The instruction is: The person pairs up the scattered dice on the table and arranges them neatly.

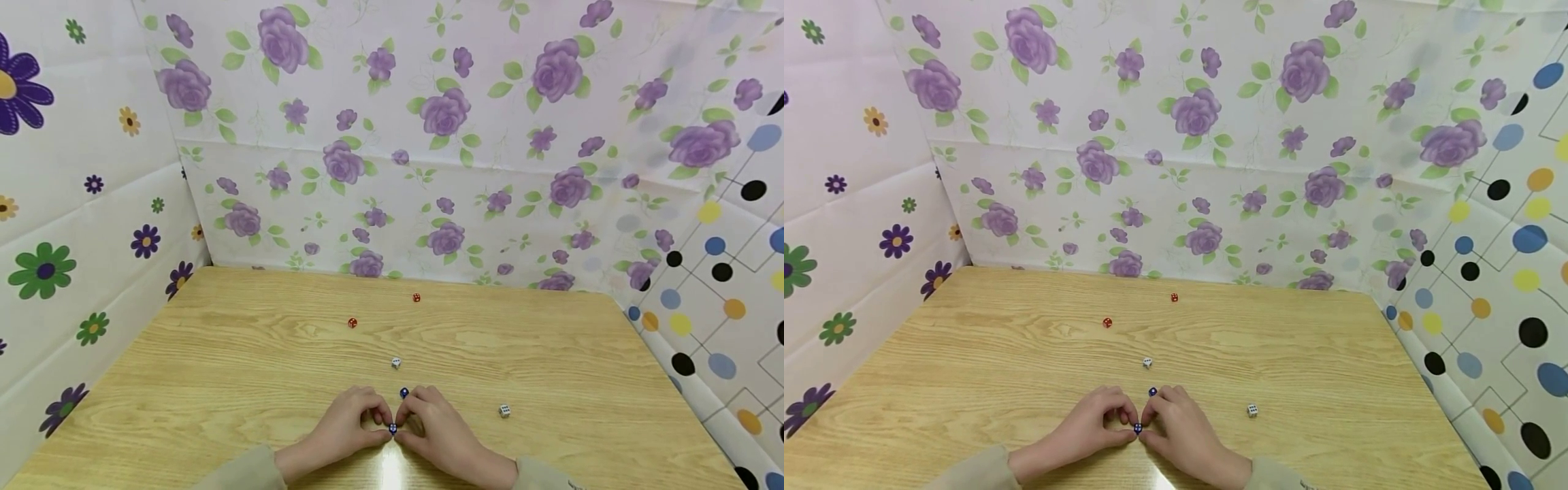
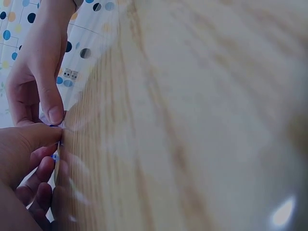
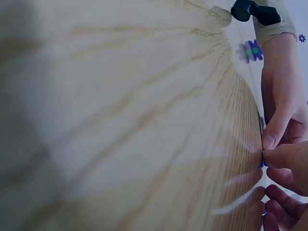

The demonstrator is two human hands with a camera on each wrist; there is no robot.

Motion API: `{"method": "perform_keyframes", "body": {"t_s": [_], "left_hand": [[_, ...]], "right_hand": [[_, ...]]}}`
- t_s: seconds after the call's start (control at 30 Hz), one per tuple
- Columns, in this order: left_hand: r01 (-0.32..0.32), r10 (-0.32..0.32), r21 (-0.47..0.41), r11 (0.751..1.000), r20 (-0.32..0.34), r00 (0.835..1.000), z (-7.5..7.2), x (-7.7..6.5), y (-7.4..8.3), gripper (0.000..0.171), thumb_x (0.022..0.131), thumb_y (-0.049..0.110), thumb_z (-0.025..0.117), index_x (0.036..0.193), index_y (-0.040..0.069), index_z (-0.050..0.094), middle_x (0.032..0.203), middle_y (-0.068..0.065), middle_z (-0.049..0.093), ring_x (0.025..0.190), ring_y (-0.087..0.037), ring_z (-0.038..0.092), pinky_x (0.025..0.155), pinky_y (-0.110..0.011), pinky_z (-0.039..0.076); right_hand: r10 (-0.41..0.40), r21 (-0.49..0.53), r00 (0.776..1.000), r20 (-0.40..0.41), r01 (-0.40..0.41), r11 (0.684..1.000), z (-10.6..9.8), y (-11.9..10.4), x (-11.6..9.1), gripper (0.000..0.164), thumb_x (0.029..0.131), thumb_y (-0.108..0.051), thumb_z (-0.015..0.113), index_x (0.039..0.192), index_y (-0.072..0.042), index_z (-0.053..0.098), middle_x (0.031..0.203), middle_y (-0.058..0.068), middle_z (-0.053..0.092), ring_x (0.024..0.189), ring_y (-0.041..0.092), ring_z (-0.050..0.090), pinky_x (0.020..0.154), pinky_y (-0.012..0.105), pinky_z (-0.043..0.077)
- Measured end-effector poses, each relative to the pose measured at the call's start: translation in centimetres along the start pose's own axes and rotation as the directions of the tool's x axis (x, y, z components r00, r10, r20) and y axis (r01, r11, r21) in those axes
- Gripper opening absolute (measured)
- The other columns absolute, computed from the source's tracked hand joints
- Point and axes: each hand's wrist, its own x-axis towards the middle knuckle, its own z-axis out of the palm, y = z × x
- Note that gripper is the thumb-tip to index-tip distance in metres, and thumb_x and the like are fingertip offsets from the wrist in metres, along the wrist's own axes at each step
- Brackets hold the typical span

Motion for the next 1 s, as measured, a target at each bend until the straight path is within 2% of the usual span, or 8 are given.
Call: {"method": "perform_keyframes", "body": {"t_s": [0.7, 0.8, 1.0], "left_hand": [[0.016, -0.016, -0.006, 1.000, 0.026, 1.000, -0.2, 0.1, -0.1, 0.016, 0.078, 0.022, 0.083, 0.081, 0.025, 0.068, 0.077, 0.013, 0.060, 0.074, -0.001, 0.044, 0.069, -0.018, 0.034], [0.015, -0.015, -0.006, 1.000, 0.029, 0.999, -0.2, 0.1, -0.1, 0.016, 0.078, 0.023, 0.083, 0.081, 0.026, 0.068, 0.077, 0.013, 0.060, 0.073, -0.001, 0.043, 0.069, -0.018, 0.033], [0.007, -0.008, 0.013, 1.000, 0.031, 0.999, -0.2, 0.3, -0.1, 0.016, 0.077, 0.025, 0.084, 0.080, 0.026, 0.068, 0.076, 0.012, 0.061, 0.071, -0.001, 0.043, 0.067, -0.017, 0.032]], "right_hand": [[-0.026, -0.005, 1.000, -0.010, 0.026, 1.000, 0.1, 0.1, 0.1, 0.014, 0.085, -0.027, 0.077, 0.092, -0.027, 0.065, 0.097, -0.014, 0.056, 0.088, 0.001, 0.044, 0.078, 0.019, 0.045], [-0.032, -0.016, 0.999, -0.005, 0.032, 0.999, -0.1, 0.0, 0.1, 0.013, 0.085, -0.027, 0.077, 0.092, -0.027, 0.066, 0.097, -0.015, 0.057, 0.091, 0.001, 0.047, 0.081, 0.020, 0.048], [-0.021, 0.007, 1.000, -0.003, 0.021, 1.000, -1.5, 0.1, 0.9, 0.009, 0.086, -0.024, 0.076, 0.089, -0.025, 0.067, 0.091, -0.014, 0.064, 0.088, 0.002, 0.059, 0.078, 0.022, 0.052]]}}
